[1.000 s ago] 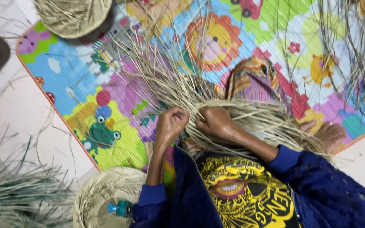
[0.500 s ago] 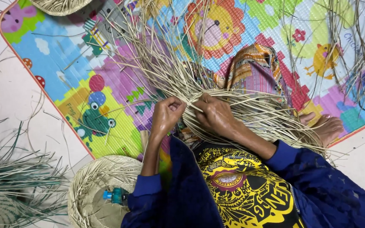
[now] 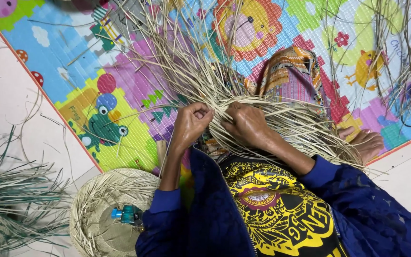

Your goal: Weaving a hat from dried straw strands while sitting on the floor.

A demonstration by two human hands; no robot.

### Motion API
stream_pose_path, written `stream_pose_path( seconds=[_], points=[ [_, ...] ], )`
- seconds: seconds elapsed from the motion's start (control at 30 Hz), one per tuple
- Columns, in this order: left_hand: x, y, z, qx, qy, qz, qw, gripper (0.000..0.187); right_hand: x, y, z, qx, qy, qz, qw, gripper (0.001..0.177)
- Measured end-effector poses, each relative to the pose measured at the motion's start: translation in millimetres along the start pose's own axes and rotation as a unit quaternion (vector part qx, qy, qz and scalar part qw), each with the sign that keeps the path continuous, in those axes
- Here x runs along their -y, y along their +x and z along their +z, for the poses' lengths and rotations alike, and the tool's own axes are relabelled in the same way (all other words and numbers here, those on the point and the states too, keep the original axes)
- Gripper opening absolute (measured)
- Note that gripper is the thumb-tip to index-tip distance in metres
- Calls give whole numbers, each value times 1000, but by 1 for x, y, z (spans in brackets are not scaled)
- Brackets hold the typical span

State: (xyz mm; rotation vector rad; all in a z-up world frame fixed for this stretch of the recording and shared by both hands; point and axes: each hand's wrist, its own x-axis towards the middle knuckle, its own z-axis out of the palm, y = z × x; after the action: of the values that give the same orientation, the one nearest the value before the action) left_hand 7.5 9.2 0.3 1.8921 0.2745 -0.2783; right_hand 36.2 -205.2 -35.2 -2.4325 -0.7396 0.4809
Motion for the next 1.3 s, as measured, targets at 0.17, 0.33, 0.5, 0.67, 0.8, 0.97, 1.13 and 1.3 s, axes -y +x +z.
stream_pose_path(
  seconds=[0.17, 0.33, 0.5, 0.67, 0.8, 0.97, 1.13, 1.3],
  points=[
    [-2, -2, -4, -4, 11, 5, 1000, 12, 17, -3, -28, 3, 105, 10, 994, 26],
    [21, 6, 4, -32, 39, 15, 999, 16, 26, -4, -46, -37, 69, -2, 997, 20],
    [8, 2, 1, -21, 26, 6, 999, 14, 10, -9, -26, -18, 15, -3, 1000, 14],
    [1, -4, 1, -25, 34, 31, 999, 8, 12, -12, -30, 8, 10, 20, 1000, 25],
    [-7, -5, 5, -41, 102, 52, 993, 10, 24, -5, -33, 20, 73, 47, 996, 36],
    [-12, -3, 13, -61, 124, 39, 990, 12, 9, -8, -8, -62, 87, -13, 994, 19],
    [-15, -4, 19, -64, 121, 48, 989, 12, 0, 4, -6, -72, 58, -54, 994, 22],
    [-25, -12, 13, -35, 171, 141, 974, 6, 55, 8, -90, -47, 354, -13, 934, 20]
  ],
)
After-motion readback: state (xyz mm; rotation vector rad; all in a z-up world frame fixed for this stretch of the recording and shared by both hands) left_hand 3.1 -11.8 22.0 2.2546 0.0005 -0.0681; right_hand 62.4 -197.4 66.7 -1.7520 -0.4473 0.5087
